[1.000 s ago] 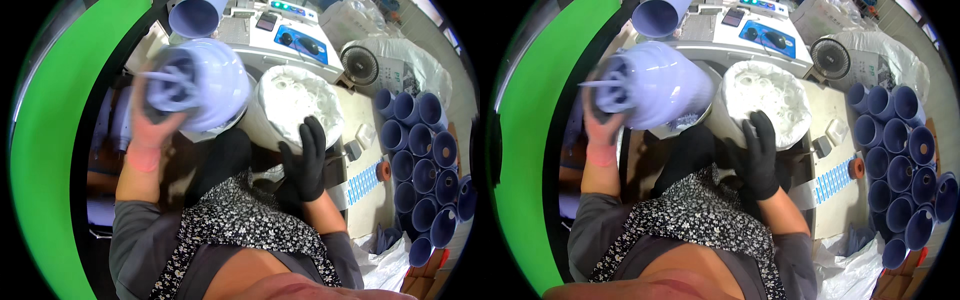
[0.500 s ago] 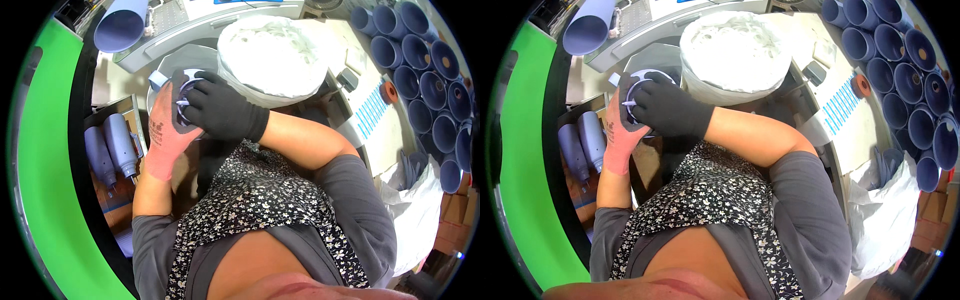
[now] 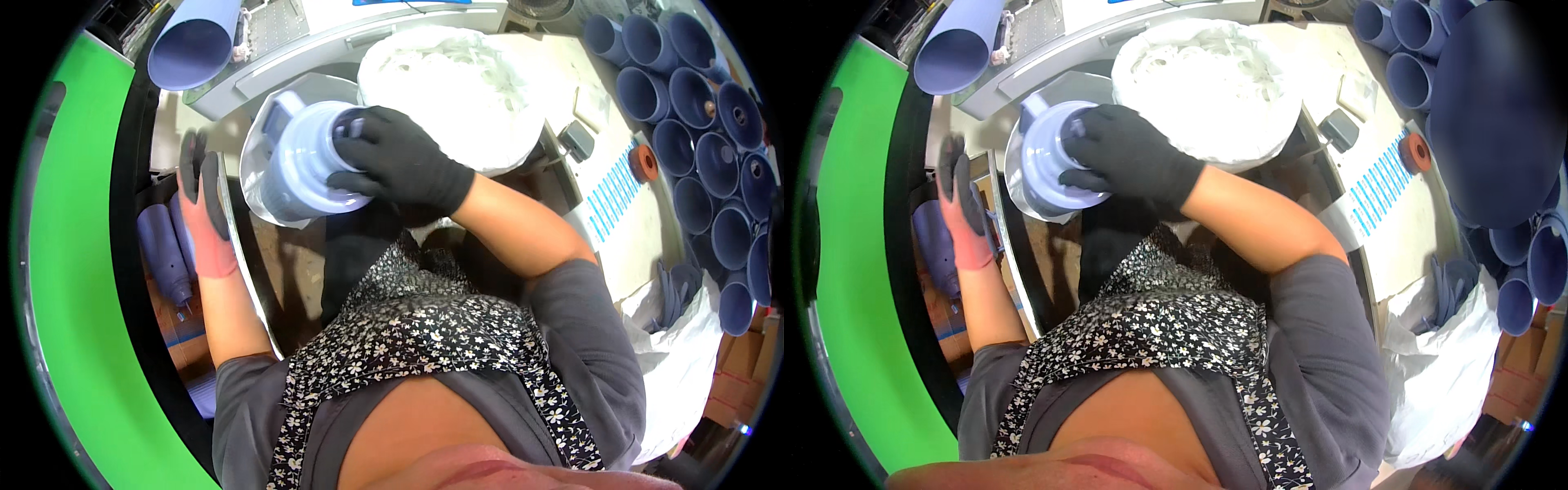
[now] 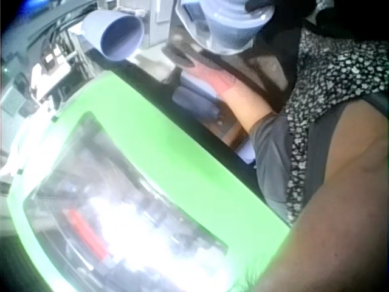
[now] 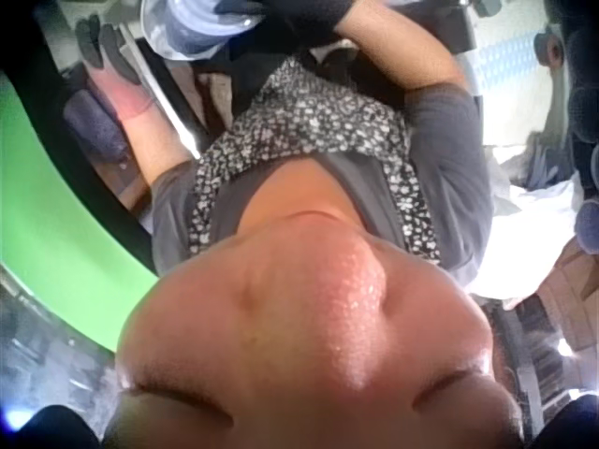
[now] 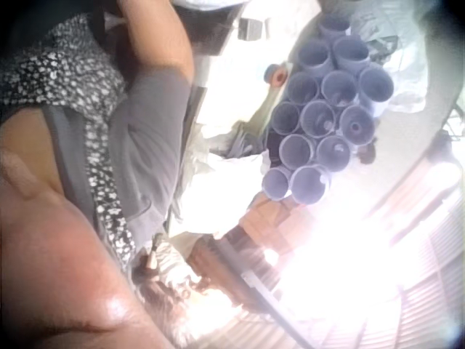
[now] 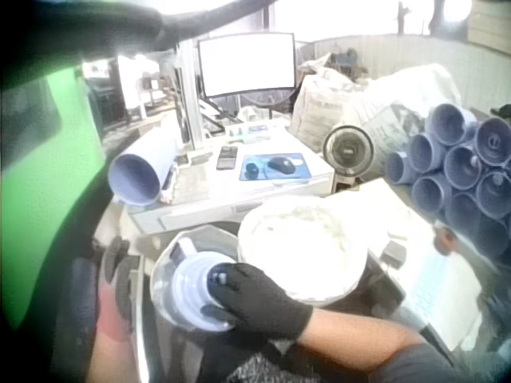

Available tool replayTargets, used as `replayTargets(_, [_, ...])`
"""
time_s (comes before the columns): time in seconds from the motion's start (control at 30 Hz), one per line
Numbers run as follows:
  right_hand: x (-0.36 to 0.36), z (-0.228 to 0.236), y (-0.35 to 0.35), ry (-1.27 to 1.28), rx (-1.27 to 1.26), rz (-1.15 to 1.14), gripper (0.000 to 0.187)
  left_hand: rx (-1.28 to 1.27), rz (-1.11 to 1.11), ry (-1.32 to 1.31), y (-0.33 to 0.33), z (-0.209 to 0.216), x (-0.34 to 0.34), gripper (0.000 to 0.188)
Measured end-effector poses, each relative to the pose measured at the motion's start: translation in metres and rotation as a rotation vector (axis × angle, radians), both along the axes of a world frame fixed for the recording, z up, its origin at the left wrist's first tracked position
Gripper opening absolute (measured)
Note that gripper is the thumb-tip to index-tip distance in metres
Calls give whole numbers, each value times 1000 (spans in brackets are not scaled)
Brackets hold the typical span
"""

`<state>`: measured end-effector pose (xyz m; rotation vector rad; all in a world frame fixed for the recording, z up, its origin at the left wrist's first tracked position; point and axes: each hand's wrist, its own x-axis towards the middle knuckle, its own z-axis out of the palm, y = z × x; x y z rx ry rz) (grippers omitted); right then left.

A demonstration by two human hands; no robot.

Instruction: The person assembles plastic jugs by picking up containers, inserting white plastic rings into the mouth, and placing the finished jugs onto a storage stack.

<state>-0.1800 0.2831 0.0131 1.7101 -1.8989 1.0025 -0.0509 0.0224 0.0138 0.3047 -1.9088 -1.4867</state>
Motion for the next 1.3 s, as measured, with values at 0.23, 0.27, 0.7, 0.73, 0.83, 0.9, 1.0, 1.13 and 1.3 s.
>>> replayTargets(0.23, [8, -12, 7, -111, -215, -215, 27, 479, -7, -316, -30, -168, 1, 55])
replayTargets(0.27, [10, -8, 7, -98, -198, -245, 26, 355, 9, -412, -28, -166, -4, 55])
replayTargets(0.7, [21, -25, -9, -141, -216, -79, 29, -53, -196, -23, 36, -31, 6, 81])
replayTargets(0.73, [26, -27, -13, -131, -192, -74, 28, -466, -310, -117, 45, -10, 9, 83])
replayTargets(0.83, [40, -19, -19, -119, -130, -26, 28, -1193, -252, -251, 85, 8, -8, 87])
replayTargets(0.9, [41, -12, -16, -149, -105, 18, 28, -1172, -213, -163, 75, -1, -9, 87])
replayTargets(1.0, [0, -20, 4, -151, -90, -55, 19, -1131, -108, -129, 70, -21, -5, 81])
replayTargets(1.13, [-119, -102, 67, 173, 211, -803, 24, -1069, -63, -125, 74, -31, -2, 80])
replayTargets(1.3, [-138, -161, 94, 118, 567, -938, 20, -1052, -55, -144, 79, -30, 2, 79])
